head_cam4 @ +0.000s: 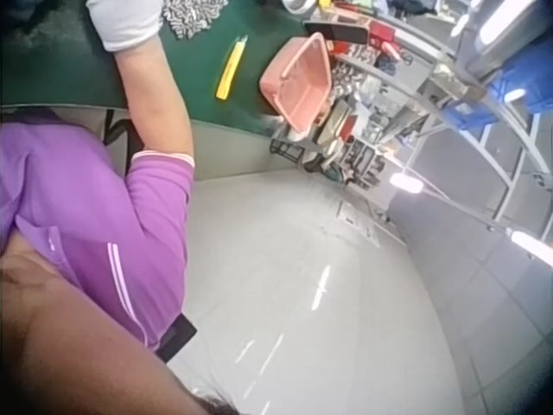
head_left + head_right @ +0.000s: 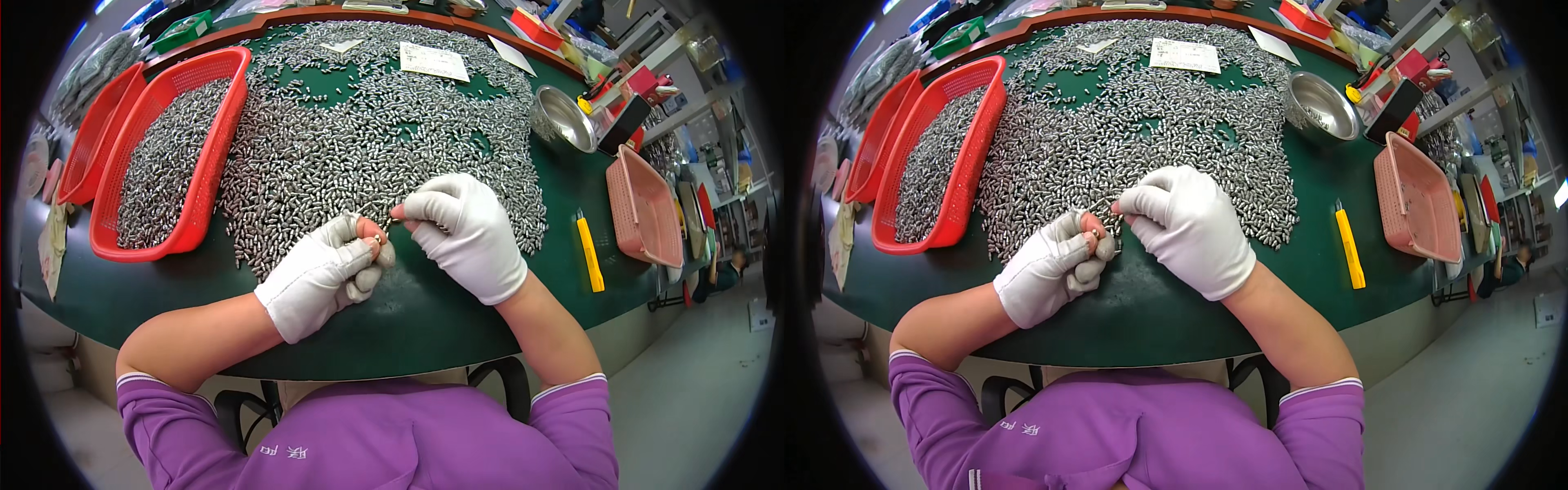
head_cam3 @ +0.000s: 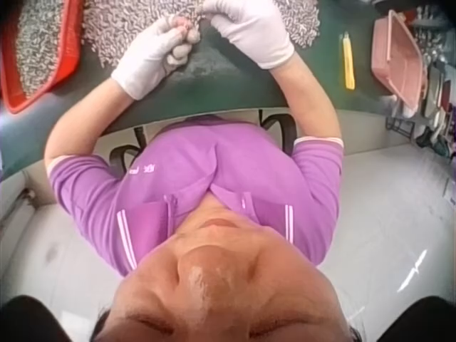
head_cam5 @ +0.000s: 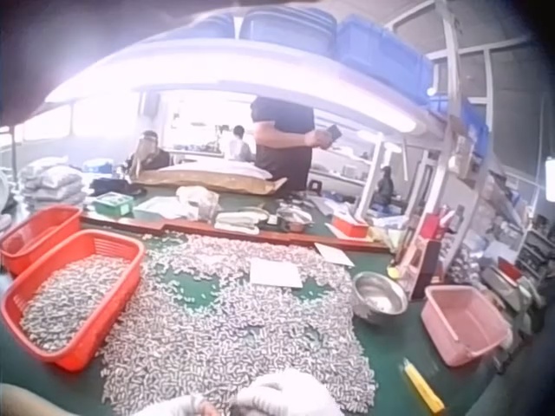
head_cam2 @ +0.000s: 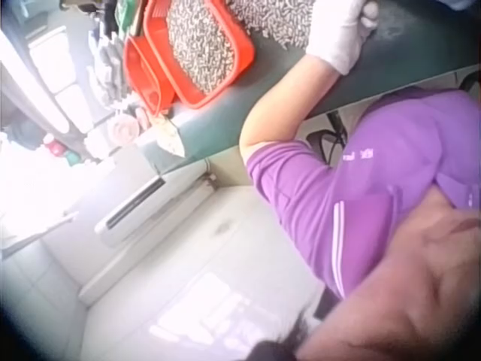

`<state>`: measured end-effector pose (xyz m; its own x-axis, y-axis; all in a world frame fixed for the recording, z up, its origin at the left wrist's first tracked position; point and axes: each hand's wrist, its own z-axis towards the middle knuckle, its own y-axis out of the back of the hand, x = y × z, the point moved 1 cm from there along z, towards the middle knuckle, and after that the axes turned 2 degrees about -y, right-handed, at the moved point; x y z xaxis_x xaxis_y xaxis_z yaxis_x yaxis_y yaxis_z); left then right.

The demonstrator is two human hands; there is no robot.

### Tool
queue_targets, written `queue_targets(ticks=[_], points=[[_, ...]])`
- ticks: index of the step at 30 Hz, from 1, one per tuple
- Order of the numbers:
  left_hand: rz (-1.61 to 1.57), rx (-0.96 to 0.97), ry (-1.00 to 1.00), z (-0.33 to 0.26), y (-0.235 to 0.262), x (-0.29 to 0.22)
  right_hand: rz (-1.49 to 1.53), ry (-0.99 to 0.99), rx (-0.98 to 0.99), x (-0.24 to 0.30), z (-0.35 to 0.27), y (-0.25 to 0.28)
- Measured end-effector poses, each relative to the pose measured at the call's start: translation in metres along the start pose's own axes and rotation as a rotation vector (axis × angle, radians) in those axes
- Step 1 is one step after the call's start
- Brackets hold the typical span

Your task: Inspecting and trimming small metal components using a hand tool at a manufacturing workstation.

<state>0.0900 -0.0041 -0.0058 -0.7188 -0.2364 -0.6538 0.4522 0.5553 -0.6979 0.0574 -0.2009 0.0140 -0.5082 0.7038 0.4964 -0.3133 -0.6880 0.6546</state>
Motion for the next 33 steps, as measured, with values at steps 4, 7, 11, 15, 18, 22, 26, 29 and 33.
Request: queue_targets(ticks=[4, 7, 11, 15, 18, 22, 26, 29, 33], points=[[0.019, -0.022, 0.014, 0.000, 0.000, -0.001, 0.025, 0.014, -0.010, 0.003, 0.002, 0.001], [0.019, -0.013, 0.009, -0.002, 0.000, -0.002, 0.038, 0.026, -0.006, 0.009, 0.003, 0.001], [0.032, -0.019, 0.017, 0.000, 0.001, 0.000, 0.021, 0.019, -0.023, 0.002, 0.001, -0.001], [0.029, -0.020, 0.013, -0.002, 0.000, 0.000, -0.001, -0.030, -0.038, 0.006, 0.002, -0.001], [0.033, 0.037, -0.026, -0.003, -0.006, -0.002, -0.040, -0.017, -0.036, 0.003, 0.002, 0.000], [0.053, -0.102, -0.311, -0.004, -0.009, -0.034, -0.044, 0.005, -0.054, -0.001, 0.001, 0.000], [0.271, -0.504, -0.866, 0.001, 0.007, -0.115, -0.012, -0.015, -0.075, -0.011, -0.005, 0.000], [0.945, -0.749, -1.017, -0.024, 0.062, -0.182, 0.018, 0.019, -0.071, -0.005, -0.001, -0.002], [1.506, -0.941, -0.558, -0.045, 0.125, -0.223, 0.029, 0.079, -0.112, -0.006, -0.001, -0.004]])
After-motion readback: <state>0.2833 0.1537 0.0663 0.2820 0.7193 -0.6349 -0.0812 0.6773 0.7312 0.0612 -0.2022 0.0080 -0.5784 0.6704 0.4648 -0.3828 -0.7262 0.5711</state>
